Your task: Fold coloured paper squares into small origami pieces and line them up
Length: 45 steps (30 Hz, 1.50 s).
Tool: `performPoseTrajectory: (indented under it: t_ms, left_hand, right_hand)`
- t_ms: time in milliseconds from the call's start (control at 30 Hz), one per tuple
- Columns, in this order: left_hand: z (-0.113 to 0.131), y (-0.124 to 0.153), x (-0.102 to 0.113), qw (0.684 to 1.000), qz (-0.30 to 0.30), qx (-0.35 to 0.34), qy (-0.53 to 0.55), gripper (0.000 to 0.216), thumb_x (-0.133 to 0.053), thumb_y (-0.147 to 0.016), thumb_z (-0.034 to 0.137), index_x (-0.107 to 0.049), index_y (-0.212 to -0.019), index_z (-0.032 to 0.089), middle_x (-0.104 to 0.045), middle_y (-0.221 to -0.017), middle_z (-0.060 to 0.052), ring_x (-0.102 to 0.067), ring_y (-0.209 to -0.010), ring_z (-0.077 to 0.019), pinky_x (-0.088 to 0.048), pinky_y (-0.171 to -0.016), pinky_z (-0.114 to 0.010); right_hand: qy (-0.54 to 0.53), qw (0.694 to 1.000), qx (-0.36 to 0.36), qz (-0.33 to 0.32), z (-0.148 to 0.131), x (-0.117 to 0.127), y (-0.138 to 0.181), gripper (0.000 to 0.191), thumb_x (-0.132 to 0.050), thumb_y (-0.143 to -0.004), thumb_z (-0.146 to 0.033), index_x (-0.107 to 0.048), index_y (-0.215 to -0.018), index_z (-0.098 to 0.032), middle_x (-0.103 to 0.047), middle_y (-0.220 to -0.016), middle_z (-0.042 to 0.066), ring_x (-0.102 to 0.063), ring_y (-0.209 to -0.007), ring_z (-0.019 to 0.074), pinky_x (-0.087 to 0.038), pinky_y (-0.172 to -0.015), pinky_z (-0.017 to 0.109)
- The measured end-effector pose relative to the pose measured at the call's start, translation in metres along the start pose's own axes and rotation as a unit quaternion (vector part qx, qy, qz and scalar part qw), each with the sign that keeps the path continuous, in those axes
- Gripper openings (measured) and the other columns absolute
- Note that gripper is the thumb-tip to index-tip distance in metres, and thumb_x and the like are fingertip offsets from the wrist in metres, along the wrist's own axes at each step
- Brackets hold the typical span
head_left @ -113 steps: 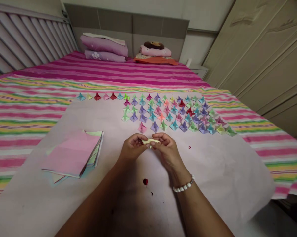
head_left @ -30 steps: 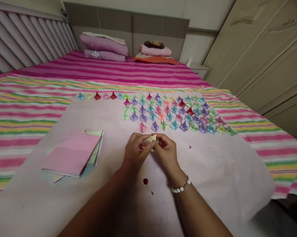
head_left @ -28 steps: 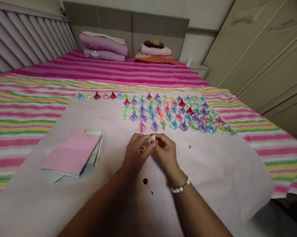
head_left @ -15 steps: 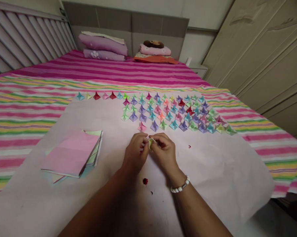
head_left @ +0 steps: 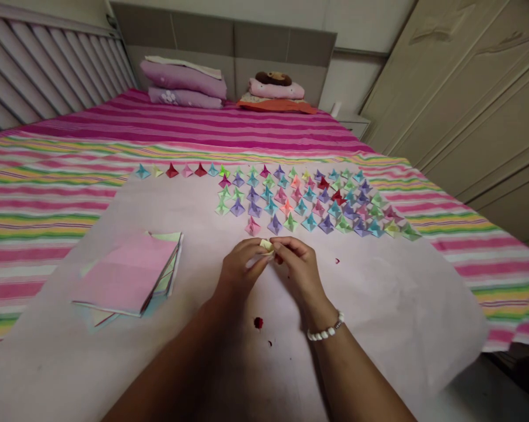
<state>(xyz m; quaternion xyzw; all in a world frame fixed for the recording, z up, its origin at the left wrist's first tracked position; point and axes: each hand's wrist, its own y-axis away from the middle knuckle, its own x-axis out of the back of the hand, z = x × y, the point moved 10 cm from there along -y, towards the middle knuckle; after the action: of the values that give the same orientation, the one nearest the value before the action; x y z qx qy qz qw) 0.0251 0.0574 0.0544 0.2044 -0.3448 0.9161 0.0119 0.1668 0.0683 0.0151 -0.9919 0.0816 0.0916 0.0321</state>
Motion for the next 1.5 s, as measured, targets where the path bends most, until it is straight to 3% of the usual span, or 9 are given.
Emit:
performPoseTrajectory:
  t_ms: [200, 433, 633, 833, 967, 1100, 1267, 1400, 1500]
  left_hand:
    - [-0.022, 0.003, 0.006, 0.980, 0.031, 0.154, 0.125, 0.009, -0.064, -0.080, 0.026, -0.069, -0.083, 0.019, -0.070, -0.095, -0.004, -0.064, -0.089, -0.0169, -0.053, -0.079, -0.029]
    - [-0.046, 0.011, -0.002, 0.931, 0.042, 0.267, 0.246, 0.021, -0.071, -0.073, 0.030, -0.066, -0.088, 0.016, -0.070, -0.083, -0.003, -0.063, -0.074, -0.0137, -0.050, -0.067, -0.024]
    - [-0.055, 0.015, -0.008, 0.884, 0.037, 0.337, 0.322, 0.062, -0.077, -0.066, 0.031, -0.055, -0.121, 0.016, -0.072, -0.084, -0.003, -0.065, -0.073, -0.0144, -0.050, -0.067, -0.025]
    - [-0.060, 0.019, -0.018, 0.861, 0.007, 0.364, 0.356, 0.045, -0.079, -0.063, 0.036, -0.066, -0.101, 0.015, -0.072, -0.082, -0.003, -0.064, -0.069, -0.0133, -0.048, -0.065, -0.024]
    - [-0.055, 0.020, -0.016, 0.887, 0.001, 0.363, 0.286, 0.032, -0.073, -0.068, 0.042, -0.070, -0.086, 0.015, -0.066, -0.065, 0.000, -0.057, -0.059, -0.0108, -0.043, -0.057, -0.022]
    - [-0.048, 0.016, -0.007, 0.909, 0.009, 0.350, 0.226, 0.030, -0.066, -0.075, 0.042, -0.064, -0.063, 0.014, -0.056, -0.054, 0.002, -0.049, -0.054, -0.0095, -0.037, -0.053, -0.022]
    - [-0.043, 0.015, -0.015, 0.898, -0.043, 0.348, 0.267, 0.037, -0.058, -0.082, 0.044, -0.055, -0.058, 0.016, -0.053, -0.048, 0.003, -0.046, -0.049, -0.0095, -0.036, -0.052, -0.023]
    - [-0.046, 0.018, -0.019, 0.896, -0.047, 0.348, 0.271, 0.038, -0.057, -0.082, 0.046, -0.052, -0.058, 0.017, -0.052, -0.044, 0.002, -0.047, -0.046, -0.0106, -0.036, -0.051, -0.024]
    - [-0.049, 0.022, -0.027, 0.876, -0.053, 0.361, 0.316, 0.039, -0.056, -0.083, 0.049, -0.052, -0.060, 0.017, -0.052, -0.044, 0.002, -0.050, -0.044, -0.0112, -0.036, -0.049, -0.024]
  right_hand:
    - [-0.011, 0.997, -0.024, -0.067, 0.008, -0.014, 0.001, 0.017, -0.069, -0.074, -0.036, -0.073, -0.076, -0.019, -0.056, -0.057, -0.003, -0.047, -0.057, 0.0113, -0.037, -0.058, 0.026]
    - [-0.044, 0.994, -0.057, -0.084, 0.016, -0.022, 0.004, 0.029, -0.084, -0.057, -0.034, -0.069, -0.078, -0.019, -0.060, -0.063, -0.003, -0.050, -0.057, 0.0101, -0.040, -0.056, 0.024]
    - [-0.027, 0.993, -0.066, -0.092, 0.015, -0.025, 0.006, 0.029, -0.084, -0.057, -0.036, -0.066, -0.071, -0.018, -0.056, -0.056, -0.005, -0.048, -0.050, 0.0087, -0.040, -0.051, 0.022]
    - [-0.008, 0.991, -0.069, -0.114, 0.018, -0.028, 0.006, 0.027, -0.080, -0.063, -0.039, -0.063, -0.066, -0.017, -0.060, -0.057, -0.003, -0.047, -0.047, 0.0083, -0.037, -0.047, 0.022]
    - [0.012, 0.991, -0.063, -0.120, 0.019, -0.028, 0.007, 0.029, -0.077, -0.066, -0.038, -0.059, -0.060, -0.017, -0.061, -0.055, -0.002, -0.045, -0.045, 0.0076, -0.032, -0.046, 0.021]
    - [0.019, 0.988, -0.070, -0.136, 0.018, -0.032, 0.010, 0.031, -0.077, -0.067, -0.039, -0.056, -0.058, -0.017, -0.059, -0.051, -0.003, -0.042, -0.043, 0.0071, -0.028, -0.045, 0.021]
    - [0.037, 0.980, -0.081, -0.180, 0.019, -0.041, 0.015, 0.031, -0.074, -0.071, -0.042, -0.060, -0.060, -0.017, -0.063, -0.058, -0.001, -0.045, -0.045, 0.0079, -0.032, -0.048, 0.022]
    - [0.043, 0.973, -0.077, -0.213, 0.021, -0.046, 0.016, 0.031, -0.070, -0.075, -0.044, -0.062, -0.062, -0.017, -0.061, -0.057, -0.001, -0.046, -0.047, 0.0084, -0.033, -0.048, 0.022]
    - [0.038, 0.973, -0.073, -0.217, 0.021, -0.047, 0.016, 0.030, -0.070, -0.076, -0.042, -0.060, -0.062, -0.017, -0.061, -0.056, -0.002, -0.046, -0.048, 0.0089, -0.035, -0.049, 0.023]
